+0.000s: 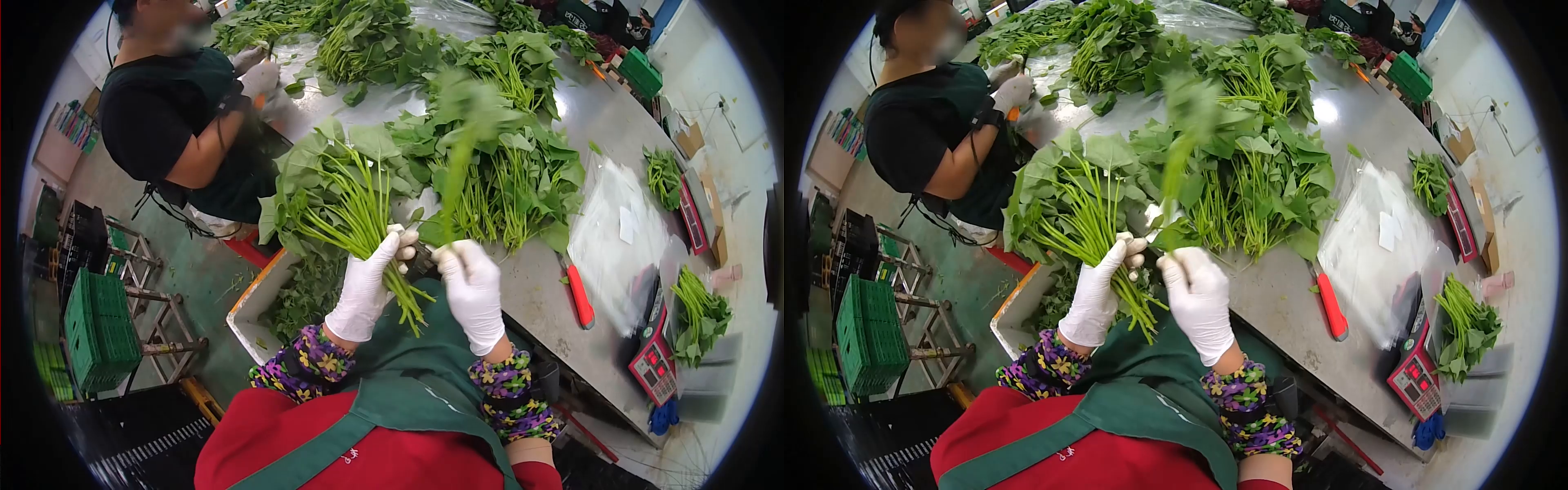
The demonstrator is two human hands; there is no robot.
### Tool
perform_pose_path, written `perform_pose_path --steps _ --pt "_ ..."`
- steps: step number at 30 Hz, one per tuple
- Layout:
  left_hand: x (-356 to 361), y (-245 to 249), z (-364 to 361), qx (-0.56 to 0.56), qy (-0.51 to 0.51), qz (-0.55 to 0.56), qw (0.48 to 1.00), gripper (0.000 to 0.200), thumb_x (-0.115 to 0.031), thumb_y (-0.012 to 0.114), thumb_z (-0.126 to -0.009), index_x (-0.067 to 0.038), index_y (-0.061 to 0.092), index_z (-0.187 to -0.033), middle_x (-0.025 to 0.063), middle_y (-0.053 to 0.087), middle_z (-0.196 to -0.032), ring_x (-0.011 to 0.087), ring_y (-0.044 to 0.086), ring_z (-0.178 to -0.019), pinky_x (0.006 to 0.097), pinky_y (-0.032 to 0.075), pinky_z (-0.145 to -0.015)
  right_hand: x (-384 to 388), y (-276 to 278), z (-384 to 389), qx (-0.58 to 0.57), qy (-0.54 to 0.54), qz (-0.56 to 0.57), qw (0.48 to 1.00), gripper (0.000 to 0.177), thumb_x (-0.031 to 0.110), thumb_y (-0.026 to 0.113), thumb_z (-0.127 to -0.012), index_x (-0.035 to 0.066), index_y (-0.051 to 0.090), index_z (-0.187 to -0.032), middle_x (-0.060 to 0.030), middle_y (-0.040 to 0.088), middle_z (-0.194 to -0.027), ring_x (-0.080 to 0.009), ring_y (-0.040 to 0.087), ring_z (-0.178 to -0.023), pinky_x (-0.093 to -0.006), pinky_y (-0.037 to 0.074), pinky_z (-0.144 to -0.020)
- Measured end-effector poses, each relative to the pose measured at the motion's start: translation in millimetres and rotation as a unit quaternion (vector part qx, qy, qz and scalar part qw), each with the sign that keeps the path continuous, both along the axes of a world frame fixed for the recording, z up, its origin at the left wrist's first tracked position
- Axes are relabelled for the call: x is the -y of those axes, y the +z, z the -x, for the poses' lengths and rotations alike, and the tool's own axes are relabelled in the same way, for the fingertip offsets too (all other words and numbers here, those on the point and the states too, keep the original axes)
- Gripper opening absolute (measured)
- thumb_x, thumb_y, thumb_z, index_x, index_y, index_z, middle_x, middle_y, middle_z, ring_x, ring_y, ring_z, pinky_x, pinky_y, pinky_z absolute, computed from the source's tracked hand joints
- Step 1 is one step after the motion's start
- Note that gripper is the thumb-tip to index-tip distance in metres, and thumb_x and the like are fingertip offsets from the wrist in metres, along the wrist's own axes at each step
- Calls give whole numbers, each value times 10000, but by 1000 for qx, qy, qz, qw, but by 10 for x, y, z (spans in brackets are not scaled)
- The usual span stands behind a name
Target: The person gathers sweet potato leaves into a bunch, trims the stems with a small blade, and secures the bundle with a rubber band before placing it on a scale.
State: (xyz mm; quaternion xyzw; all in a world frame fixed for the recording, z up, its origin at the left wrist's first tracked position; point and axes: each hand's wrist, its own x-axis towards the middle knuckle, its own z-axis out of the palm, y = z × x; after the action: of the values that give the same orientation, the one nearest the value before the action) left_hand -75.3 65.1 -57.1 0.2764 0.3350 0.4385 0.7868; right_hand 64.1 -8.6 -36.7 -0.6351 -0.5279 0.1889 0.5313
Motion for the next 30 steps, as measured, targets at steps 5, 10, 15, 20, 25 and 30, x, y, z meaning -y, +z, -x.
perform_pose_path --steps 5,10,15,20,25,30 --pt "-6 53 17 40 -25 -33 998 328 -136 636 -891 -29 536 -1184 73 657 -951 139 606 -824 237 484 -668 -10 -176 136 163 88 26 982 102 167 607 -844 75 565 -839 -111 575 -718 -327 583 -651 -424 456 -583" --pt "7 56 37 35 -13 -51 998 266 -118 645 -880 -41 555 -1119 54 649 -902 142 601 -800 259 479 -666 -5 -94 138 143 78 39 986 122 182 636 -831 78 577 -853 -104 584 -725 -316 590 -659 -409 462 -585" --pt "15 99 40 -1 8 -68 998 249 -118 655 -873 -47 560 -1092 47 646 -890 133 598 -788 248 464 -648 2 -146 123 161 71 51 983 132 185 656 -816 81 592 -866 -94 602 -764 -305 597 -682 -403 469 -606" --pt "-51 35 143 33 -32 -58 997 245 -165 655 -876 -60 560 -1075 34 634 -868 125 584 -768 235 451 -634 -28 -42 68 179 133 13 975 98 148 665 -794 91 608 -850 -77 597 -744 -285 597 -679 -379 463 -608" --pt "-84 3 243 112 -83 1 990 263 -179 642 -883 -83 523 -1098 8 589 -846 113 545 -747 232 436 -633 -67 39 76 203 183 -16 962 46 124 652 -784 106 620 -812 -65 566 -688 -284 582 -665 -384 446 -600" --pt "-192 -131 335 189 -81 1 979 265 -192 637 -889 -98 507 -1100 -4 568 -845 124 531 -743 248 435 -638 -119 -112 64 142 136 45 979 77 157 618 -826 80 623 -824 -88 582 -709 -268 593 -664 -349 457 -618"
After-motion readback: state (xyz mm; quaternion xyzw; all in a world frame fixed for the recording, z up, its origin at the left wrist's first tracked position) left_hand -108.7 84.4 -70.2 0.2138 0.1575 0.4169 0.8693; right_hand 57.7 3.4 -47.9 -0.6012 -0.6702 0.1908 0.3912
